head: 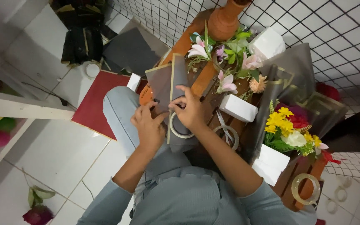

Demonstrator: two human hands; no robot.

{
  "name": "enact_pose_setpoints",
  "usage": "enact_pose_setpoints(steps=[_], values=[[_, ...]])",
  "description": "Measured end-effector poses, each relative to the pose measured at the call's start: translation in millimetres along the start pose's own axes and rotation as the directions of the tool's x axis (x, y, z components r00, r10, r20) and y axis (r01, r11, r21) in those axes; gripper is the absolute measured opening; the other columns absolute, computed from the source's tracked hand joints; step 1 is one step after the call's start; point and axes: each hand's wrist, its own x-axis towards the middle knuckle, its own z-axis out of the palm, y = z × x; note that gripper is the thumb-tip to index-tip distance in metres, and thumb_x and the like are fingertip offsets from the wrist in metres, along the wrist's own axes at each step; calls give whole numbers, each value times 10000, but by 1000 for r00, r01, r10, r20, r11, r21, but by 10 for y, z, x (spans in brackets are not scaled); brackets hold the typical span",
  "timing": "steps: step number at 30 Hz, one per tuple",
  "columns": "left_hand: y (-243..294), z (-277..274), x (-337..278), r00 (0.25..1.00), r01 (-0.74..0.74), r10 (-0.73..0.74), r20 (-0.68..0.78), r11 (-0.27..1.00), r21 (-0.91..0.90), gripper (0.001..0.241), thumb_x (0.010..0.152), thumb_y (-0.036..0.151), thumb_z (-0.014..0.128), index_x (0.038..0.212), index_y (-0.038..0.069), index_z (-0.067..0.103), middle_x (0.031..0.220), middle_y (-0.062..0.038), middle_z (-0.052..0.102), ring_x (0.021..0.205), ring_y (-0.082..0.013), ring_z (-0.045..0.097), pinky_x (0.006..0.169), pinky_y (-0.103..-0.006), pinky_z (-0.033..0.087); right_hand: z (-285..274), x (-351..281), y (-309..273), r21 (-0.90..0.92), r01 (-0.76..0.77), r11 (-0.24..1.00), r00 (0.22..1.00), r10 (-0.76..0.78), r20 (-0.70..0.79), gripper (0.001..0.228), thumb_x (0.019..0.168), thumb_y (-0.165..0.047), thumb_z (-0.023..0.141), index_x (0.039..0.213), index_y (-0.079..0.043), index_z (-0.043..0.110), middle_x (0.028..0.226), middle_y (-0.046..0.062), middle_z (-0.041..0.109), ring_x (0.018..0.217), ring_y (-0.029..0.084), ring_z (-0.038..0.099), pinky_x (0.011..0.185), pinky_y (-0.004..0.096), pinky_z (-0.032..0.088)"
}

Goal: Wrapping a flower bouquet with decorative paper and securing it with tape

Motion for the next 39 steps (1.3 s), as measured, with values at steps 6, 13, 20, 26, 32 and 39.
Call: enact_pose_setpoints(steps=[6,13,20,26,32,39], values=[[6,26,32,995,-75,77,-63,997,24,403,907,-68,568,1033,262,762,1306,-94,530,1243,-319,415,920,-462,233,55,-11,79,-58,59,997,997,-61,-43,576,864,-175,799,1381,-225,551,886,-62,799,782,124,626,732,241,556],[-40,76,21,993,-100,102,-51,994,46,298,964,6,593,1048,236,764,1274,-118,547,1237,-335,422,928,-485,239,9,-82,-39,-234,273,933,951,-298,-78,566,855,-148,803,1376,-164,583,891,-48,797,934,205,663,873,335,521],[-98,135,2,991,-125,128,-36,990,69,226,992,143,588,1014,272,771,1237,-69,529,1247,-316,402,927,-468,216,17,-82,-177,-500,256,828,947,-319,-44,782,853,-174,813,1541,-161,441,1109,79,744,1062,286,616,911,446,448],[-70,163,-4,996,-74,77,-36,994,79,155,973,132,657,945,245,760,1219,-79,535,1228,-334,413,922,-500,232,-131,114,-333,-411,81,908,993,-111,-50,914,791,-245,887,1547,-87,398,1097,110,654,1102,329,576,992,517,406],[-11,91,32,997,-75,76,-13,992,100,153,937,104,652,862,206,738,1203,-73,533,1204,-315,427,900,-473,245,-110,189,-501,-378,158,912,965,-223,-136,820,821,-161,868,1479,-7,403,1134,206,639,1018,366,660,949,596,458],[-50,55,-83,999,-38,36,-31,998,-46,322,974,-41,541,1117,169,739,1261,-120,524,1270,-379,420,974,-494,259,-164,171,74,-412,327,850,880,-433,-196,361,818,-283,840,1078,-103,667,892,38,597,841,279,651,781,457,515]])
